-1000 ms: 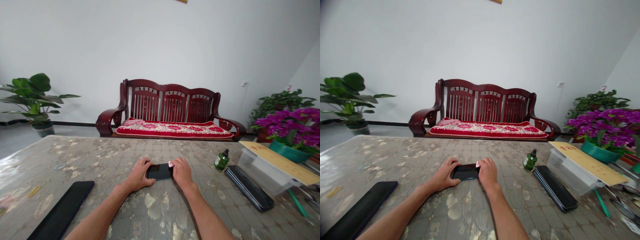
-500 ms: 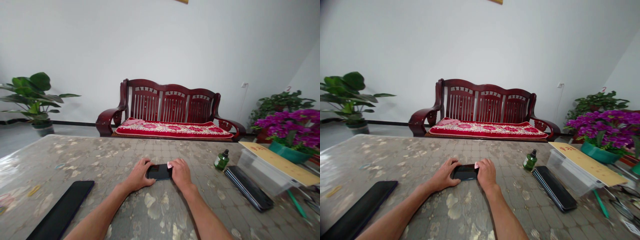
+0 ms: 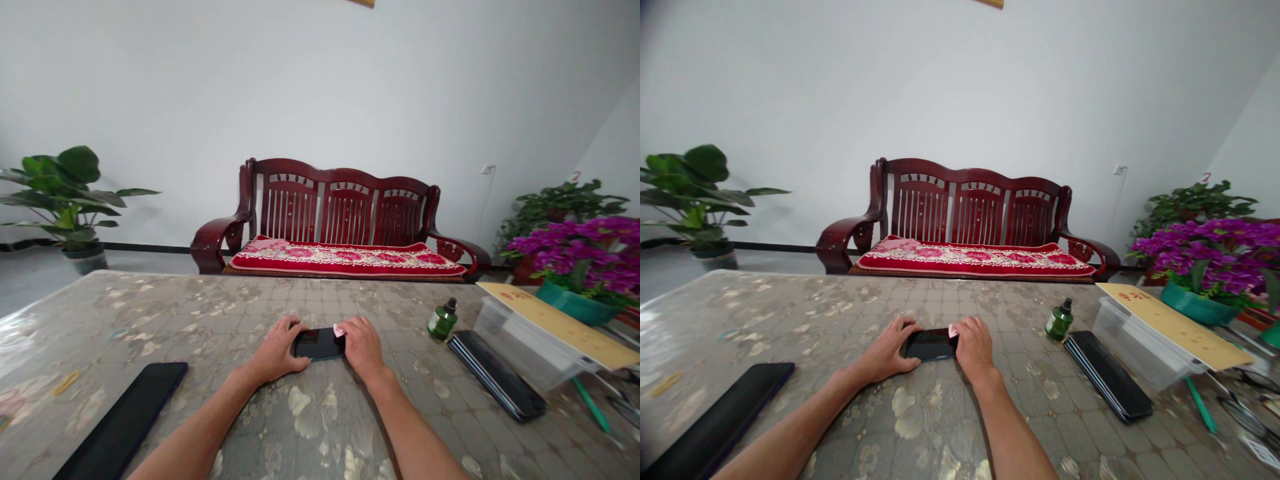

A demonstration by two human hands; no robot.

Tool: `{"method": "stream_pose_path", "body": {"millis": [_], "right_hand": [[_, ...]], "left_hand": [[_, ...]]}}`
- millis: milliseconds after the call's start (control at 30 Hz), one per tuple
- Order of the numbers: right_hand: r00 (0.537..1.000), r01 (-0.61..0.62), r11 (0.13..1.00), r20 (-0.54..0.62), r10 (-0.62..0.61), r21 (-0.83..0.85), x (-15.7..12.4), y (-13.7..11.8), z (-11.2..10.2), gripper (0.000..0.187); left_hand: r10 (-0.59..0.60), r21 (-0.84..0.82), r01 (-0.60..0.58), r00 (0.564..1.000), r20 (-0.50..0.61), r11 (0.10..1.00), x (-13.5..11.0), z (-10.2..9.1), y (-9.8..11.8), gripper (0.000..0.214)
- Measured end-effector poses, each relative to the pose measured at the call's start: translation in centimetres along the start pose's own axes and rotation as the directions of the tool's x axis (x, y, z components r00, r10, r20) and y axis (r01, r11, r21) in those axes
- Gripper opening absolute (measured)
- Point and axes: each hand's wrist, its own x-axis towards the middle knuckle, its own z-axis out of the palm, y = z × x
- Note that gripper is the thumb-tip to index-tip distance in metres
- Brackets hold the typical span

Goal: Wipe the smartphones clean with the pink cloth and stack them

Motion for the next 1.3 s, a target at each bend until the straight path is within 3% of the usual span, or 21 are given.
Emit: {"method": "stream_pose_path", "body": {"millis": [167, 400, 833, 1133, 1300], "right_hand": [[0.998, -0.057, 0.996, -0.012, 0.056, -0.069, 0.0, 1.4, -0.2, 0.031], [0.995, -0.097, 0.993, 0.013, 0.098, -0.06, -0.3, 1.0, -1.1, 0.032], [0.992, -0.124, 0.987, -0.039, 0.121, -0.102, -1.4, 0.9, -1.3, 0.017], [0.99, 0.142, 0.99, 0.0, -0.142, 0.022, -1.6, -1.5, -1.0, 0.024], [0.999, -0.031, 0.999, -0.041, 0.03, -0.039, -1.1, -0.6, -0.7, 0.024]], "left_hand": [[-0.01, 0.007, 0.01, 1.0, 0.003, 1.0, 0.1, 0.0, 0.1, 0.053], [-0.034, 0.011, 0.034, 0.999, -0.005, 0.999, 0.1, 0.0, 0.2, 0.053], [-0.016, 0.003, 0.017, 0.998, -0.063, 1.0, 0.1, 0.3, -0.1, 0.051], [-0.018, 0.006, 0.018, 0.995, -0.098, 1.0, 0.1, 0.5, -0.1, 0.051], [-0.026, 0.007, 0.026, 0.996, -0.08, 1.0, 0.1, 0.3, 0.1, 0.05]]}}
